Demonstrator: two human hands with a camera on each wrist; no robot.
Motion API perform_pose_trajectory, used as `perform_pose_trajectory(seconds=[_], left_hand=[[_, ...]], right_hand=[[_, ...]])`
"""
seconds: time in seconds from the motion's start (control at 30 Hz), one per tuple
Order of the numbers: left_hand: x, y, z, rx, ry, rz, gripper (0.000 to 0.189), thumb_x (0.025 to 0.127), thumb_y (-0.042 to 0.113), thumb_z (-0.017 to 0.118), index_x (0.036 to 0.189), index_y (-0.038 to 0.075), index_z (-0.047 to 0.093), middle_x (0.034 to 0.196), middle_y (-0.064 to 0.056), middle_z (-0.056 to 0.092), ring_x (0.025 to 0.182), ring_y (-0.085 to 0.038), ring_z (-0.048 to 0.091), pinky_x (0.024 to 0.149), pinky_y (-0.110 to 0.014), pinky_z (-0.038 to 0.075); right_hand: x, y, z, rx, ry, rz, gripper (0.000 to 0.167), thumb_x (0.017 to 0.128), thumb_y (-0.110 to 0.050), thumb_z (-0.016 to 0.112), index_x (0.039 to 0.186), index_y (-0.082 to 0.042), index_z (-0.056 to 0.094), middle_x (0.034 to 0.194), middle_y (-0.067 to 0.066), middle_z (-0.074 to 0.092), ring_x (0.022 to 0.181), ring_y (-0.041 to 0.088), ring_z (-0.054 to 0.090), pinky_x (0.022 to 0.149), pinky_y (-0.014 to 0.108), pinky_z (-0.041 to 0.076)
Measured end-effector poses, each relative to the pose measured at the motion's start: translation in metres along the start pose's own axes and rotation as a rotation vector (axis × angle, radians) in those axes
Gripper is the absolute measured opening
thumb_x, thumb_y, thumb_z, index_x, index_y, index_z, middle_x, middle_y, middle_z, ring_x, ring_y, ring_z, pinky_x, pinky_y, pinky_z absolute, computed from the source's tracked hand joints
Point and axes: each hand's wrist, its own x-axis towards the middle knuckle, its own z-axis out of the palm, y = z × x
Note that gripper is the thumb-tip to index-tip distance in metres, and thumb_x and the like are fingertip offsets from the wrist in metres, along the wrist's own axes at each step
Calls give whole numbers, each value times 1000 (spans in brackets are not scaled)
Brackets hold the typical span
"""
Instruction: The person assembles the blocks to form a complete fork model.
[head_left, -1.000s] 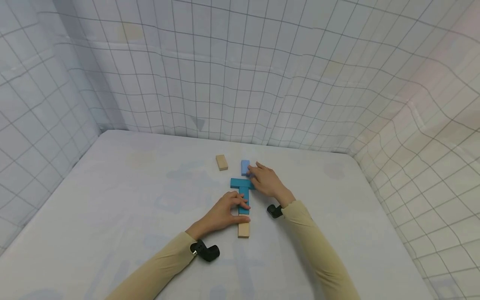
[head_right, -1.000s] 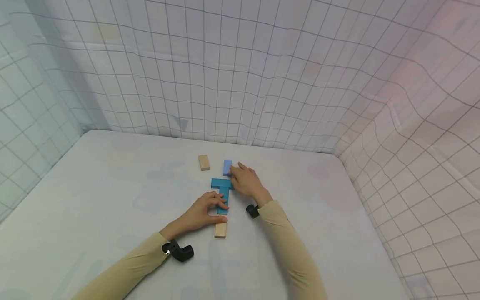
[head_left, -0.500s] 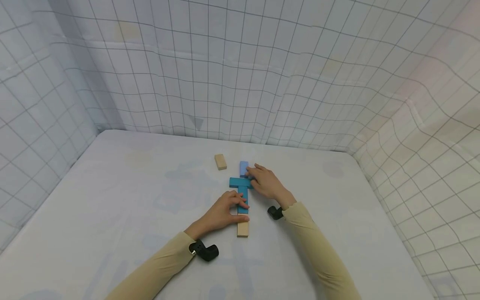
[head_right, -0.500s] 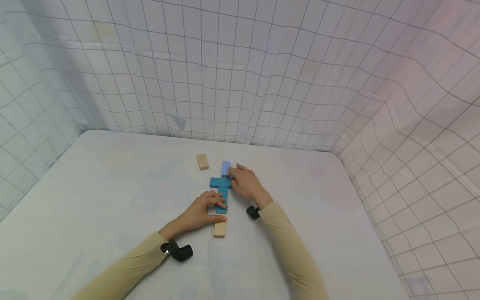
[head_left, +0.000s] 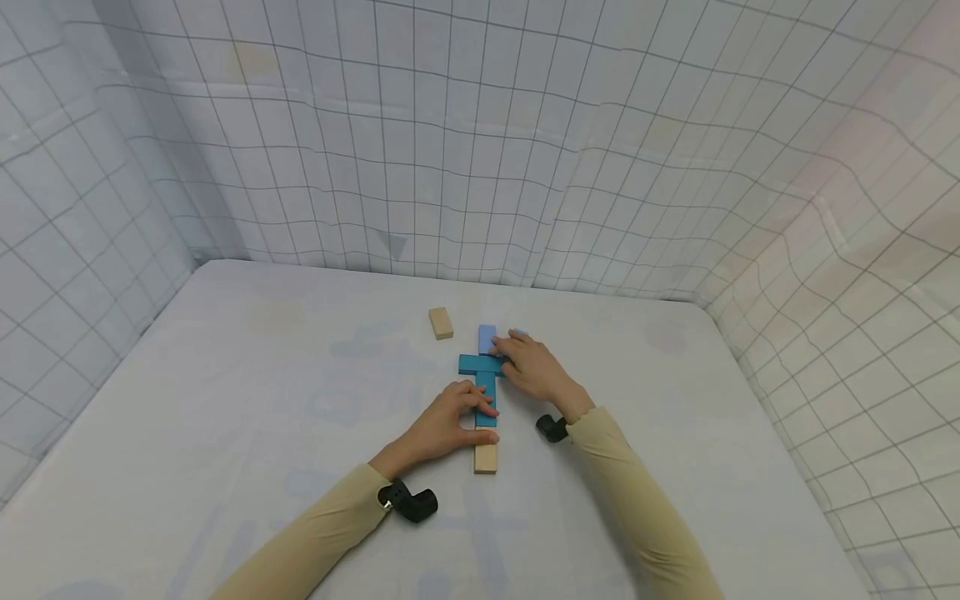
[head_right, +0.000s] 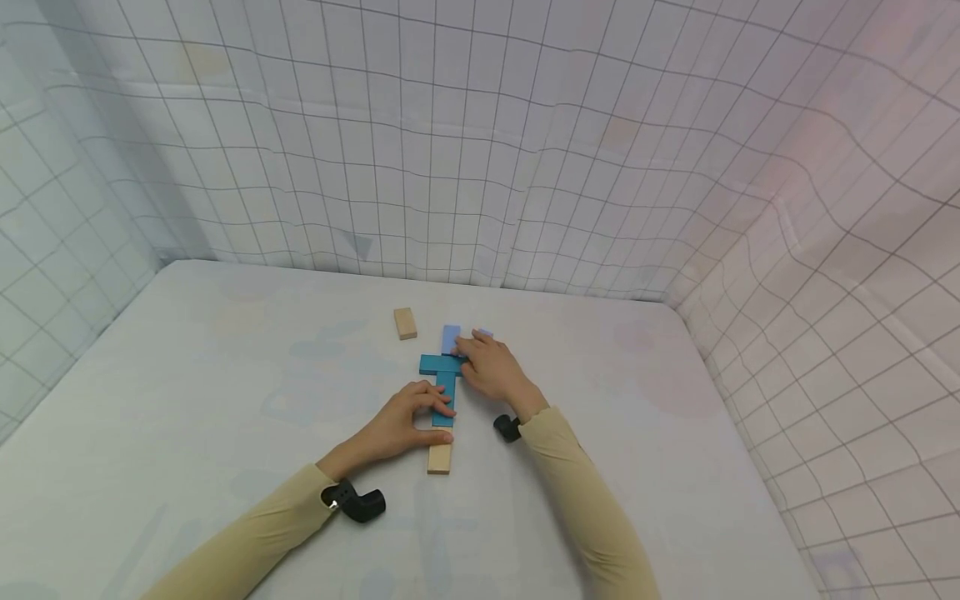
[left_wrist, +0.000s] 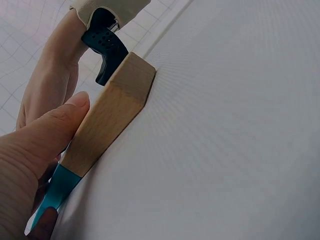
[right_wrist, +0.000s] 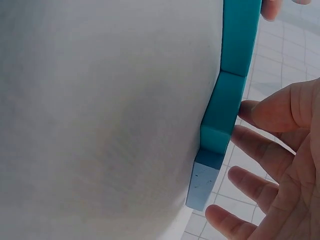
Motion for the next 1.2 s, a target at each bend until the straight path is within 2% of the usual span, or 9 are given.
perform_pose_trajectory(seconds=[0.17,0.43,0.57,0.77,0.97,1.2], left_hand=[[0,0,0,-5,-2,-6,32,77,34,79,101,14,72,117,-2,56,128,-25,41,106,-45,30],[0,0,0,-11,5,4,31,78,33,79,101,13,72,115,-3,55,128,-25,42,105,-44,31],[1,0,0,-12,4,1,32,78,33,79,102,13,72,115,-3,55,128,-26,41,105,-44,31],[1,-1,0,-11,3,8,32,78,33,79,102,13,72,114,-2,55,128,-26,41,104,-44,32],[1,-1,0,-7,2,19,32,78,33,78,102,13,72,113,-1,54,127,-25,42,104,-43,33],[0,-2,0,-2,5,32,31,79,34,78,102,14,72,112,0,54,126,-26,43,103,-44,34]], right_hand=[[0,0,0,-9,-1,-10,35,94,-5,49,129,-2,58,135,12,52,133,33,34,106,48,29],[-1,-1,0,0,7,-33,42,94,-4,50,135,2,49,124,8,61,132,34,35,106,48,29],[-2,0,1,6,2,-31,38,95,-9,52,132,0,53,130,11,57,133,34,35,105,49,29],[-4,2,3,-17,-21,-42,39,96,-24,58,131,-7,57,140,13,46,134,34,33,103,52,31],[-5,0,1,-39,-29,-47,44,95,-33,59,133,-10,56,142,13,45,135,36,31,102,56,31],[-7,-5,1,-141,-16,-50,45,95,-36,59,132,-10,58,139,10,48,131,34,37,99,54,35]])
